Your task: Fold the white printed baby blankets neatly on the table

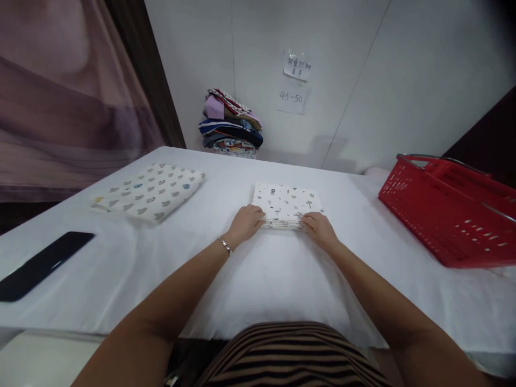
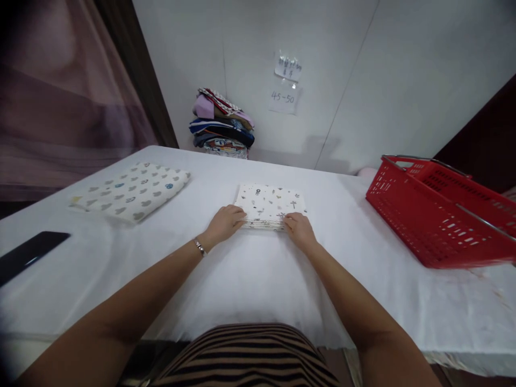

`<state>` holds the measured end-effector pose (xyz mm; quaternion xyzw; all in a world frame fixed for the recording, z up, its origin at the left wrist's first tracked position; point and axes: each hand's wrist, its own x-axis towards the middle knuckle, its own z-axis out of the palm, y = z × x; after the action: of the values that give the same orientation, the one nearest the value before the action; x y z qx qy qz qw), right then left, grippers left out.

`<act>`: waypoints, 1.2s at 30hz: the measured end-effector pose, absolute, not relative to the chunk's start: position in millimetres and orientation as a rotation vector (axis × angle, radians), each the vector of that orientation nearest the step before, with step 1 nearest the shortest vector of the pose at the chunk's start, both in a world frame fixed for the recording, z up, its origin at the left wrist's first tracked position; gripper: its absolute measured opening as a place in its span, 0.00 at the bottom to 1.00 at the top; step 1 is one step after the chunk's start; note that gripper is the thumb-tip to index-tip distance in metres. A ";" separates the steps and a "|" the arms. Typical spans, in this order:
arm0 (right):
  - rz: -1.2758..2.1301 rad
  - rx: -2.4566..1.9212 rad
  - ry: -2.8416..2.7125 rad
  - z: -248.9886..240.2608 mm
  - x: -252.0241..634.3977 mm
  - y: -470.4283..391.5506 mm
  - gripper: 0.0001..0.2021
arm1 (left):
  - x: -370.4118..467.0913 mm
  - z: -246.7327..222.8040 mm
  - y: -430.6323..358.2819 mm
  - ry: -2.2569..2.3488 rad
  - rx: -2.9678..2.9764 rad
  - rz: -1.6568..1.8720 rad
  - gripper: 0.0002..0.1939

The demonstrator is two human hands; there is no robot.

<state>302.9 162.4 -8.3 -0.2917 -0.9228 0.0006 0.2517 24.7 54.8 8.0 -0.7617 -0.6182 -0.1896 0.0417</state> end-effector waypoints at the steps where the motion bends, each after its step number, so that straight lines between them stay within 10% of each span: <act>1: 0.025 -0.807 -2.534 -8.5 298.8 162.1 0.14 | 26.8 7.9 56.6 -1.898 -2.342 -0.549 0.10; 25: 0.212 -0.881 -2.451 -32.4 309.7 147.6 0.16 | 26.3 -27.5 46.4 -1.805 -2.278 -0.644 0.10; 36: 0.258 -0.849 -2.668 -1.2 137.4 168.0 0.24 | 29.6 -32.5 46.9 -1.802 -2.281 -0.746 0.10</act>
<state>137.4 168.0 -1.2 -0.2978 -0.9361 0.0905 0.1640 29.6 46.9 -32.5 -0.7582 -0.5988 -0.2481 0.0702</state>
